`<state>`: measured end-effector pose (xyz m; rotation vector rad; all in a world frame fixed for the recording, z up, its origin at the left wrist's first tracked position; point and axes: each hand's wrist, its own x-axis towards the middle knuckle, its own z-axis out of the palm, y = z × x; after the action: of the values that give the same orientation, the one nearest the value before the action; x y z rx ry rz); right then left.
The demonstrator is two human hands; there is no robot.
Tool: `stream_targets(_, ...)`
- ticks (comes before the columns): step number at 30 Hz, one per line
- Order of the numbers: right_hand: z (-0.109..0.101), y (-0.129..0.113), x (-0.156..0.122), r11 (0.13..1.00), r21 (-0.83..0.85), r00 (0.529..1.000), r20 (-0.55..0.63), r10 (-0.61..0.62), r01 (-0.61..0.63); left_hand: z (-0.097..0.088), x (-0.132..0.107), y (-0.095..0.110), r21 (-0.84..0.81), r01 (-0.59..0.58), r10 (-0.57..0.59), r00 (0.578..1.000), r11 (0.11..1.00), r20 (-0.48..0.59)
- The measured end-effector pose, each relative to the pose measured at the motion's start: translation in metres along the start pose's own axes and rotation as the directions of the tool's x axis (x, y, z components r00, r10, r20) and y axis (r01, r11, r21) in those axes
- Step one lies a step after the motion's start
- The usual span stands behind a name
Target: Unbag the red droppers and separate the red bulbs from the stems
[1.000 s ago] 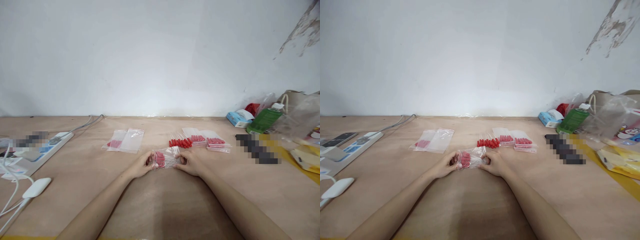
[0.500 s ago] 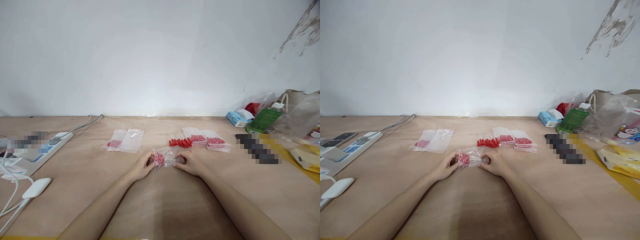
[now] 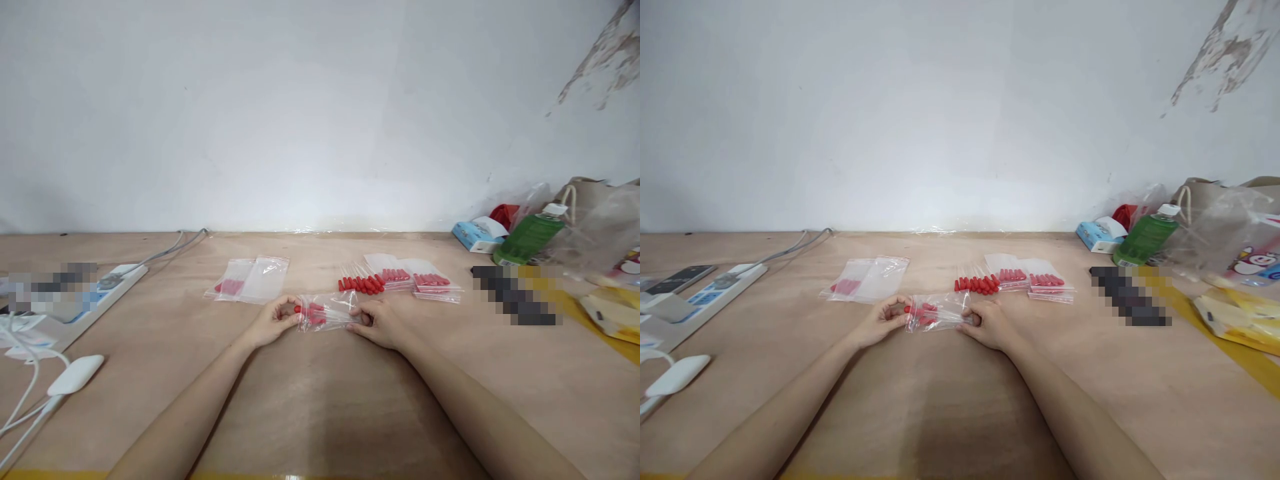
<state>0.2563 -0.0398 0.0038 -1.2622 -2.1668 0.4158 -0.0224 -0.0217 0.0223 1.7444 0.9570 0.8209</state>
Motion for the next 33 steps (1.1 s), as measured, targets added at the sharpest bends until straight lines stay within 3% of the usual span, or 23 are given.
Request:
stream_targets(3,-0.001,-0.001,0.0,1.0,-0.002,1.0,0.006,-0.002,0.002,-0.011,0.001,0.007,0.045,-0.008,0.011,0.997,0.999,-0.071)
stream_targets(9,0.0,0.001,0.0,1.0,0.0,1.0,0.013,-0.023,0.023,-0.08,-0.002,0.041,0.157,0.012,0.039,0.947,0.987,-0.32)
stream_targets(11,-0.001,0.0,0.0,0.999,0.001,0.999,0.001,-0.038,0.038,-0.085,0.004,0.047,0.183,-0.023,0.115,0.852,0.983,-0.511)
stream_targets(13,-0.004,-0.003,-0.001,0.997,-0.01,0.997,-0.03,-0.075,0.075,-0.072,0.016,0.045,0.239,-0.095,0.225,0.762,0.966,-0.608)
stream_targets(16,-0.01,-0.009,-0.002,0.987,-0.035,0.987,-0.035,-0.159,0.157,-0.03,0.042,0.029,0.375,-0.22,0.383,0.811,0.9,-0.442)
stream_targets(18,-0.012,-0.012,-0.003,0.977,-0.03,0.977,0.007,-0.212,0.212,-0.002,0.06,0.017,0.532,-0.212,0.407,0.868,0.82,-0.283)
stream_targets(21,-0.012,-0.011,-0.003,0.972,-0.013,0.971,0.06,-0.232,0.234,0.023,0.081,0.006,0.578,-0.235,0.395,0.903,0.782,-0.168)
stream_targets(28,-0.007,-0.005,-0.002,0.974,0.008,0.973,0.046,-0.227,0.227,0.034,0.103,0.004,0.563,-0.226,0.31,0.949,0.795,-0.057)
stream_targets(33,-0.008,-0.002,-0.003,0.961,0.048,0.96,0.047,-0.276,0.274,0.026,0.092,0.004,0.537,-0.128,0.262,0.948,0.834,-0.181)
